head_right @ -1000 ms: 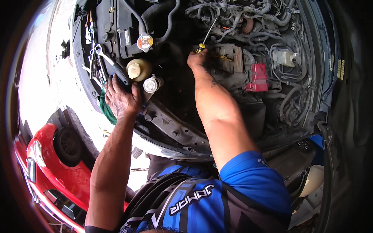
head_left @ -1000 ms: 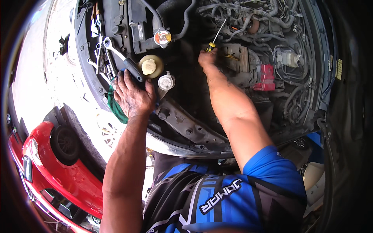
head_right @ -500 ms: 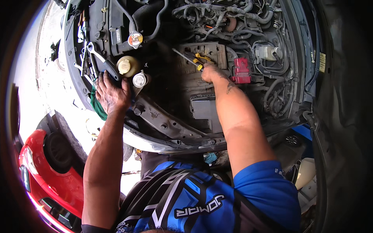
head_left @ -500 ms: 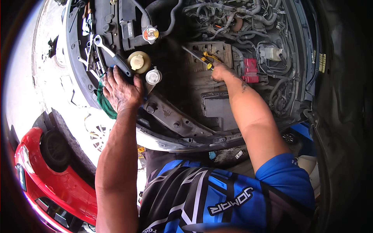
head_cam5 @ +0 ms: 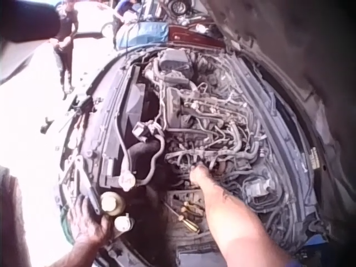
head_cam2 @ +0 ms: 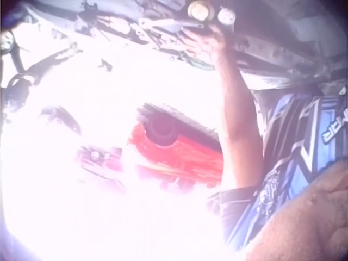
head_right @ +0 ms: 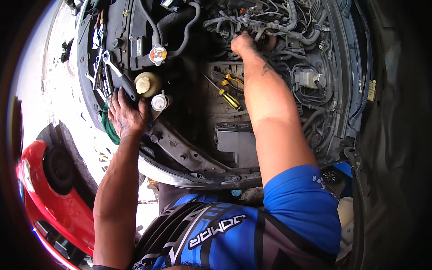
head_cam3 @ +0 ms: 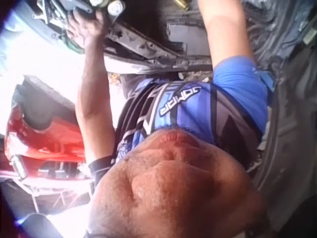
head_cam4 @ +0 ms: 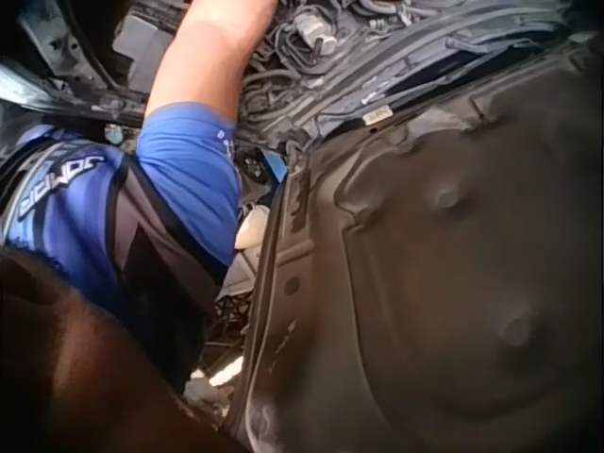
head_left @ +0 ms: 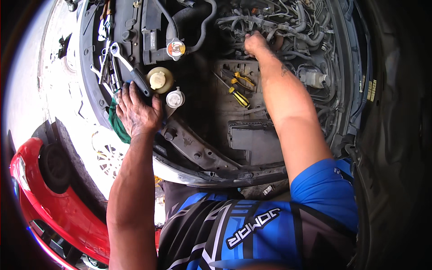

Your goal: Repairing and inspecting car engine components including the throttle body and wheel hub area.

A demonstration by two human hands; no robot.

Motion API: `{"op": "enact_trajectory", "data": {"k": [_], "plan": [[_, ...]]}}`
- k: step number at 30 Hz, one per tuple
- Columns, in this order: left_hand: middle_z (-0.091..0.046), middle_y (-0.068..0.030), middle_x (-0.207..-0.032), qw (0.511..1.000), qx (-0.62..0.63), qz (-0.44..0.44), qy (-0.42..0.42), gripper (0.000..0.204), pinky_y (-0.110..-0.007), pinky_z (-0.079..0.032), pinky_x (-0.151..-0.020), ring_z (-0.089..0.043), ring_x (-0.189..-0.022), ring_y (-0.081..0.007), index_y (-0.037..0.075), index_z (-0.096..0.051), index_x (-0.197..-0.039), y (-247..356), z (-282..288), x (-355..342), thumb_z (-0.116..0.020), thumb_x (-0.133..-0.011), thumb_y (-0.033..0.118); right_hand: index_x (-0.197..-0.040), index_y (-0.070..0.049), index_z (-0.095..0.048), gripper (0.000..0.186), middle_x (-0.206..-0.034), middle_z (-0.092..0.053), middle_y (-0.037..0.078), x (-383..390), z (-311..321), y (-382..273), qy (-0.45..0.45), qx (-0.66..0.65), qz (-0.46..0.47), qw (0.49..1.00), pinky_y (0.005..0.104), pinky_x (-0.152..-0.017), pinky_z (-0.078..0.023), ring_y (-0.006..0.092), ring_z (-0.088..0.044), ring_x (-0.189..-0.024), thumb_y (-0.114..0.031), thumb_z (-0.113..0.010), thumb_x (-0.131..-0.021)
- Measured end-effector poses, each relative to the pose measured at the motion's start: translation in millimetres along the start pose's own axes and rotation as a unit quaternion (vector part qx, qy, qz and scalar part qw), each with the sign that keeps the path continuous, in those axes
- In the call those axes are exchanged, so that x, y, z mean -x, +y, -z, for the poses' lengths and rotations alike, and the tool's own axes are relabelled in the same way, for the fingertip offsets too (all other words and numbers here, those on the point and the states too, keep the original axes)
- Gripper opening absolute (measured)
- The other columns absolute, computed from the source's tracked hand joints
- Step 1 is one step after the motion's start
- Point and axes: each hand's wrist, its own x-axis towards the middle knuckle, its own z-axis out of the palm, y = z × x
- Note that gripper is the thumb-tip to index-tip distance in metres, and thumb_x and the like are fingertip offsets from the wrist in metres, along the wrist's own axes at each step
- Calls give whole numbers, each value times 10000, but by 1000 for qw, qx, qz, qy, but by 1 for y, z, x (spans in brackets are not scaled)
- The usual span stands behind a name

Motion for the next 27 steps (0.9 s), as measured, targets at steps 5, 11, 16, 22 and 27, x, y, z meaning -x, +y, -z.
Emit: {"op": "enact_trajectory", "data": {"k": [5, 11, 16, 22, 27], "plan": [[-377, -174, -1471, 1000, -7, 4, 4, 756, -498, -176, -1146, -265, -1416, -340, 64, -368, -1428, 2, 0, 0, -573, -824, 470, -1183, -32, -551, 385, -901, -709, 171, -29, -5, 5, 142, 238, 159, 948, 411, -694, -544, 289, -694, -795, -323, -411, -974], [-357, -169, -1487, 1000, -9, -9, 18, 768, -500, -173, -1149, -252, -1422, -332, 61, -352, -1442, 2, 0, 1, -557, -848, 503, -1259, -116, -582, 388, -1334, -555, 176, -22, 8, 12, 33, 88, 59, 994, 485, -989, -457, 347, -571, -1187, -252, -516, -901], [-350, -161, -1494, 1000, -17, -6, 18, 787, -497, -159, -1156, -248, -1424, -331, 68, -350, -1444, 2, -2, 1, -537, -848, 547, -1414, -191, -441, 529, -1365, -523, 187, 36, 29, 50, -55, 152, 219, 962, 424, -1068, -400, 355, -499, -1264, -244, -529, -896], [-350, -149, -1502, 1000, -3, -13, 26, 789, -491, -167, -1157, -257, -1420, -336, 80, -349, -1448, -1, -7, 1, -534, -846, 553, -1249, -14, -568, 503, -1213, -610, 224, 80, 51, 83, -153, 252, 201, 934, 421, -982, -449, 367, -570, -1151, -352, -618, -881], [-356, -140, -1500, 999, -19, -14, 40, 779, -485, -172, -1156, -254, -1425, -323, 96, -352, -1449, -2, -10, 1, -529, -849, 561, -1155, -11, -638, 431, -1164, -635, 228, 54, 56, 106, -138, 169, 248, 944, 415, -931, -486, 368, -617, -1072, -341, -588, -882]]}}
